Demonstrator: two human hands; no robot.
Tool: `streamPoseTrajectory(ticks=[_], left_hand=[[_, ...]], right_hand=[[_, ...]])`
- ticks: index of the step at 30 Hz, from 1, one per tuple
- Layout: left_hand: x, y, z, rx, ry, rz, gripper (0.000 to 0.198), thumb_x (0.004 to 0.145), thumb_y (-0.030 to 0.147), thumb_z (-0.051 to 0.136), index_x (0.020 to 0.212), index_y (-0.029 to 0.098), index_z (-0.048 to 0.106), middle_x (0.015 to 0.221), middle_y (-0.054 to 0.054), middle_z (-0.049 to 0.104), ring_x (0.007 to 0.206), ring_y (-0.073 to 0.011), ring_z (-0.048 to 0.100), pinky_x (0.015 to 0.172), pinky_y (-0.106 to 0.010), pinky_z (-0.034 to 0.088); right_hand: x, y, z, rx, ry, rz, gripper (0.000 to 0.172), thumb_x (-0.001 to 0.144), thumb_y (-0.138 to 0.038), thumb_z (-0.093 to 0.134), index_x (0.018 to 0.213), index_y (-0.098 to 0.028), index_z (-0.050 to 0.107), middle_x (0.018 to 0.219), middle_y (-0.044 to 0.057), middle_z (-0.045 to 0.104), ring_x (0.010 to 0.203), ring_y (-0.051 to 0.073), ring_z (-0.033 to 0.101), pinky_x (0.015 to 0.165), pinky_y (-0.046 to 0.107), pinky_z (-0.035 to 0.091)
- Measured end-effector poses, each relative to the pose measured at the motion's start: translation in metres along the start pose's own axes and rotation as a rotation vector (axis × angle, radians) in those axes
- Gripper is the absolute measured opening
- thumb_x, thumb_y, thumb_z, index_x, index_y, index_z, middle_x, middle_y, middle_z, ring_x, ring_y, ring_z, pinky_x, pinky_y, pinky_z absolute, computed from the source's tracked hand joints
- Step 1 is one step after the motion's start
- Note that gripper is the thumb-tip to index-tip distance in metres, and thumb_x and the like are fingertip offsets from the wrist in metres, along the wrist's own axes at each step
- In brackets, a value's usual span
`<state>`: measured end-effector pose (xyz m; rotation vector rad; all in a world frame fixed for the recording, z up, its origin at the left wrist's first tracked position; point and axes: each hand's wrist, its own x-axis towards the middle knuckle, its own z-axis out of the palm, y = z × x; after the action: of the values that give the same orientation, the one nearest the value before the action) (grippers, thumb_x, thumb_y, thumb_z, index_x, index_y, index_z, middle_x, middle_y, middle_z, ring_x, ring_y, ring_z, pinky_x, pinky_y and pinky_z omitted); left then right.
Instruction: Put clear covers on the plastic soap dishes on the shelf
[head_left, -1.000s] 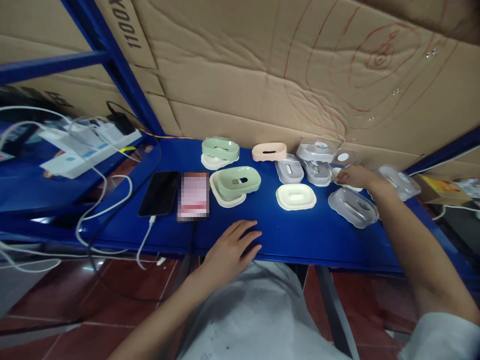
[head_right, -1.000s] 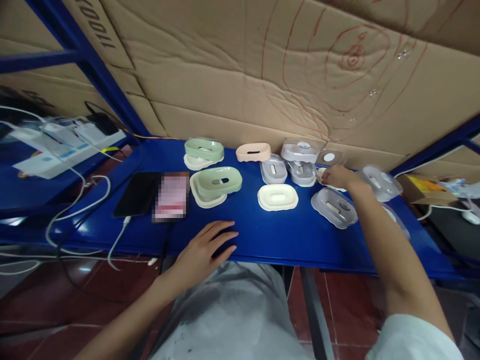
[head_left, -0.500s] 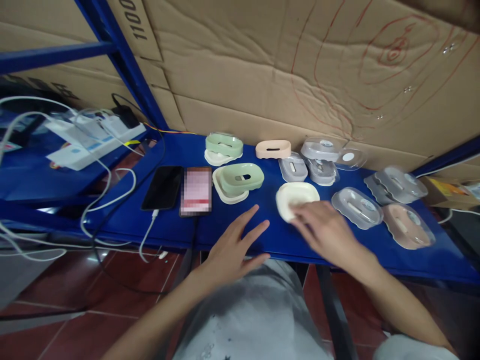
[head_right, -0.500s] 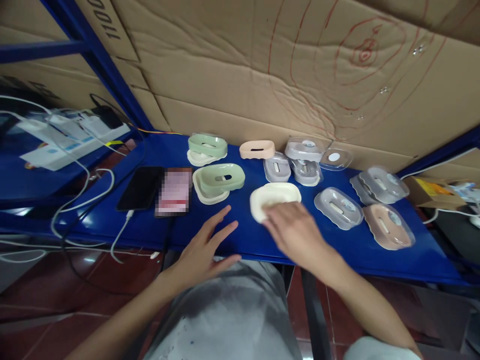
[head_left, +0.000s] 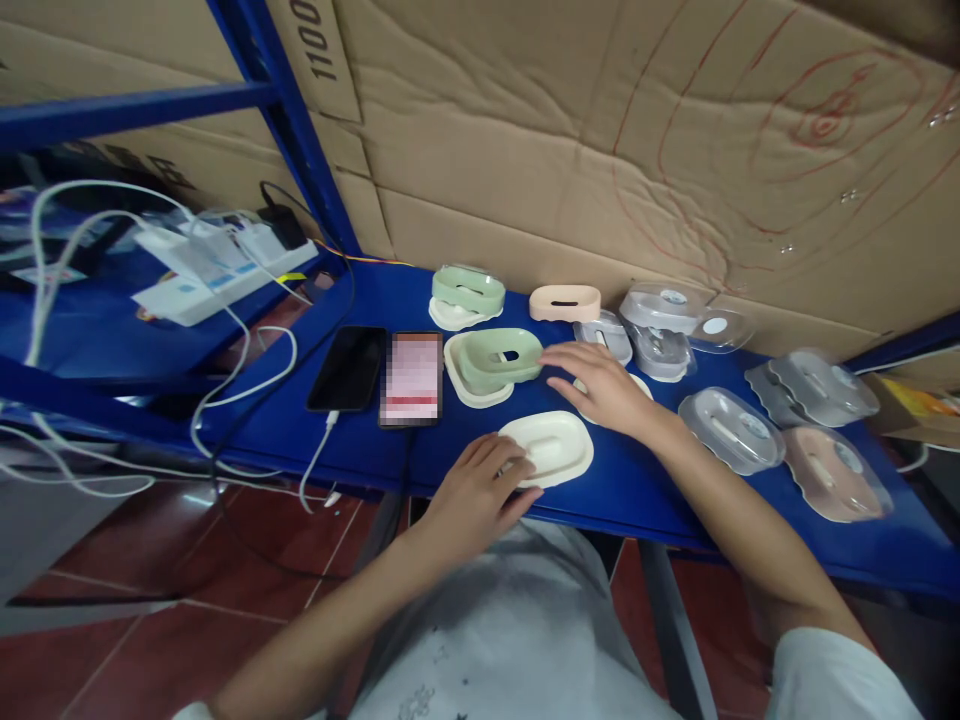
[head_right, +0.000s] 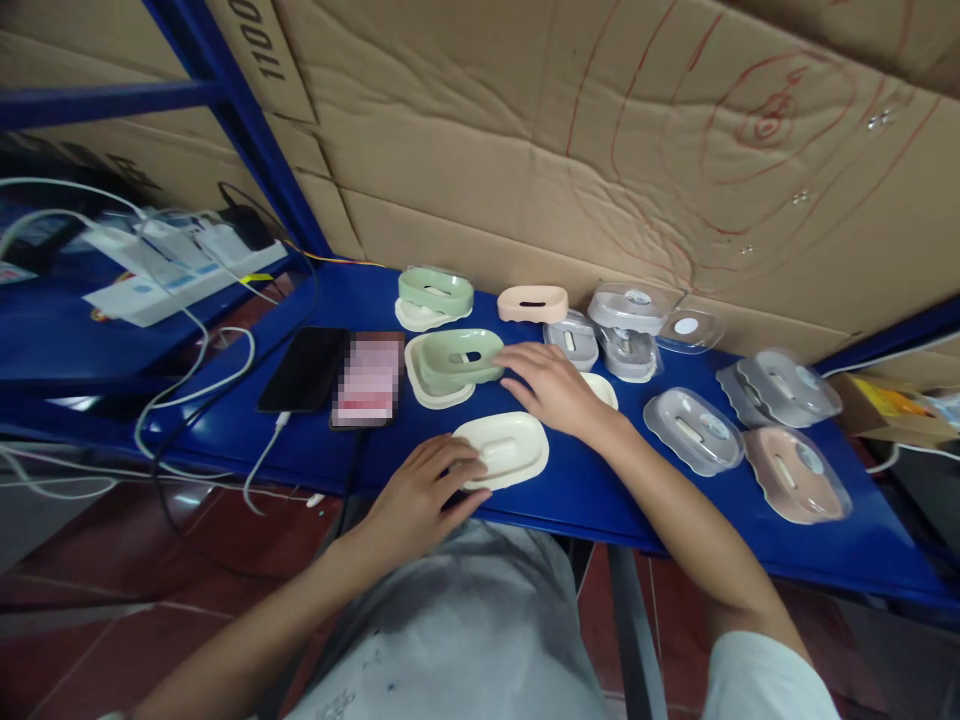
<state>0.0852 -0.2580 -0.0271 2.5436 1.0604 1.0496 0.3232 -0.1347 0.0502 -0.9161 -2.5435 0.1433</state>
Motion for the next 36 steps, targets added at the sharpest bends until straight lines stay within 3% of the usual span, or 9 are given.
streamPoseTrajectory(ticks=[3, 6, 11, 14, 18, 22, 28, 32, 36], left_hand=[[-0.001, -0.002, 0.001, -0.038, 0.013, -0.014, 0.012, 0.103, 0.024, 0.069, 0.114, 0.022, 0.066, 0.115, -0.009, 0.071, 0.113, -0.0265, 0.069, 0.104, -0.051, 0.060], [-0.004, -0.003, -0.001, -0.091, -0.005, -0.030, 0.027, 0.102, 0.023, 0.070, 0.128, 0.024, 0.063, 0.125, -0.010, 0.068, 0.121, -0.0274, 0.068, 0.110, -0.052, 0.059], [-0.007, -0.001, -0.006, -0.058, 0.015, -0.104, 0.061, 0.100, 0.025, 0.075, 0.154, 0.029, 0.047, 0.162, -0.017, 0.044, 0.152, -0.0348, 0.049, 0.119, -0.053, 0.055], [-0.006, 0.000, -0.006, 0.024, 0.092, -0.051, 0.066, 0.100, 0.024, 0.074, 0.158, 0.028, 0.044, 0.170, -0.019, 0.033, 0.158, -0.0403, 0.039, 0.122, -0.060, 0.049], [-0.003, -0.003, -0.003, 0.078, 0.057, 0.005, 0.056, 0.103, 0.024, 0.069, 0.156, 0.024, 0.049, 0.168, -0.019, 0.044, 0.157, -0.0381, 0.043, 0.126, -0.063, 0.043], [-0.002, -0.008, -0.001, 0.062, 0.007, 0.079, 0.034, 0.107, 0.022, 0.063, 0.141, 0.020, 0.061, 0.146, -0.013, 0.068, 0.147, -0.0295, 0.058, 0.121, -0.054, 0.051], [-0.002, -0.008, 0.001, 0.063, -0.002, 0.110, 0.029, 0.107, 0.021, 0.062, 0.135, 0.017, 0.064, 0.140, -0.012, 0.071, 0.144, -0.0295, 0.060, 0.118, -0.053, 0.055], [0.000, -0.008, 0.002, 0.038, -0.003, 0.103, 0.028, 0.106, 0.021, 0.064, 0.133, 0.017, 0.065, 0.139, -0.012, 0.071, 0.144, -0.0307, 0.060, 0.119, -0.055, 0.055], [0.001, -0.008, 0.002, -0.021, -0.031, 0.088, 0.029, 0.104, 0.020, 0.065, 0.133, 0.019, 0.065, 0.142, -0.010, 0.070, 0.146, -0.0297, 0.057, 0.124, -0.055, 0.051]], right_hand=[[0.023, 0.014, 0.022, -0.046, -0.055, -0.020, 0.042, 0.106, -0.032, 0.063, 0.146, -0.022, 0.063, 0.151, 0.012, 0.067, 0.143, 0.031, 0.059, 0.115, 0.052, 0.046], [0.028, 0.016, 0.031, -0.044, -0.098, -0.028, 0.030, 0.107, -0.032, 0.062, 0.133, -0.021, 0.072, 0.136, 0.010, 0.076, 0.131, 0.030, 0.068, 0.110, 0.049, 0.048], [-0.024, -0.007, 0.006, -0.006, 0.103, 0.013, 0.029, 0.109, -0.037, 0.061, 0.132, -0.023, 0.071, 0.126, 0.009, 0.080, 0.117, 0.026, 0.074, 0.103, 0.045, 0.053], [-0.064, -0.029, -0.009, -0.037, 0.058, -0.006, 0.029, 0.108, -0.031, 0.062, 0.135, -0.023, 0.067, 0.126, 0.009, 0.079, 0.116, 0.025, 0.074, 0.103, 0.044, 0.052], [-0.095, -0.053, -0.006, -0.110, -0.017, -0.070, 0.028, 0.108, -0.022, 0.059, 0.135, -0.024, 0.068, 0.126, 0.008, 0.079, 0.118, 0.024, 0.073, 0.105, 0.045, 0.052], [-0.105, -0.061, 0.009, -0.166, -0.031, -0.093, 0.034, 0.107, -0.025, 0.063, 0.140, -0.022, 0.066, 0.135, 0.010, 0.076, 0.128, 0.025, 0.071, 0.110, 0.048, 0.053], [-0.118, -0.062, 0.019, -0.199, 0.005, -0.118, 0.041, 0.106, -0.016, 0.062, 0.146, -0.022, 0.065, 0.141, 0.009, 0.074, 0.135, 0.024, 0.069, 0.117, 0.050, 0.051], [-0.092, -0.052, 0.001, -0.127, -0.006, -0.128, 0.032, 0.107, -0.023, 0.062, 0.138, -0.024, 0.071, 0.133, 0.007, 0.078, 0.126, 0.023, 0.073, 0.112, 0.047, 0.055], [-0.005, -0.025, -0.004, -0.072, 0.059, -0.015, 0.038, 0.112, -0.035, 0.051, 0.144, -0.023, 0.067, 0.145, 0.010, 0.071, 0.137, 0.025, 0.065, 0.116, 0.046, 0.052]])
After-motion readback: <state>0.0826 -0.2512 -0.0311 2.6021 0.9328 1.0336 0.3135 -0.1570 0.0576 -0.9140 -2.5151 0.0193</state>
